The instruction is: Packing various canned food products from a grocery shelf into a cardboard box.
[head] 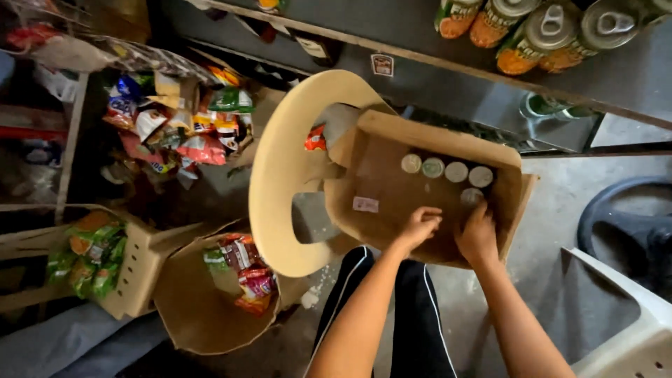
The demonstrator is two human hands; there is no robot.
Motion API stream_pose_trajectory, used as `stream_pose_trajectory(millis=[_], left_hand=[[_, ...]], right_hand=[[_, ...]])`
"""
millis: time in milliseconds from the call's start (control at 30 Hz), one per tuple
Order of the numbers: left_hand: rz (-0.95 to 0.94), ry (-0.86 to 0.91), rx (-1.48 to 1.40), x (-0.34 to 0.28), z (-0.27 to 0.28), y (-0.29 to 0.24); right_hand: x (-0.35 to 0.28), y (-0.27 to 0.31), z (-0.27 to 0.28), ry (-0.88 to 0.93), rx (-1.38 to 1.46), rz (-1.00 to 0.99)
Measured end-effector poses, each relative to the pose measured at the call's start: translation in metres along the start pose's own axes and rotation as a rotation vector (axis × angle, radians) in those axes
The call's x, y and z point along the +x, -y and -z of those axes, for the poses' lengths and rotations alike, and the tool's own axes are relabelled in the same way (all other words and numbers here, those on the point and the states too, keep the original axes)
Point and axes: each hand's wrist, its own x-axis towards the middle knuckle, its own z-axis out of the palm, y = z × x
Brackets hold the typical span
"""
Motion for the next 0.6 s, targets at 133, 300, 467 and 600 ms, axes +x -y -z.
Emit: stream_pose_trajectory(millis=[133, 300, 467, 600], left_hand=[[-0.217, -0.036, 0.196, 0.028, 0.012, 0.050], [0.070, -0.118, 0.015, 0.013, 0.034, 0.032], [0.007, -0.211, -0.041, -0.005, 0.057, 0.034], [0.010, -0.422, 0.145, -0.045, 0.056, -0.011]], right_hand=[[0.015, 0.021, 0.009, 0.041, 0.037, 0.047], [0.027, 0.014, -0.011, -0.013, -0.058, 0.019], [0.023, 0.035, 0.021, 0.007, 0.277, -0.033], [0.008, 0.040, 0.049, 0.468, 1.328, -0.455]])
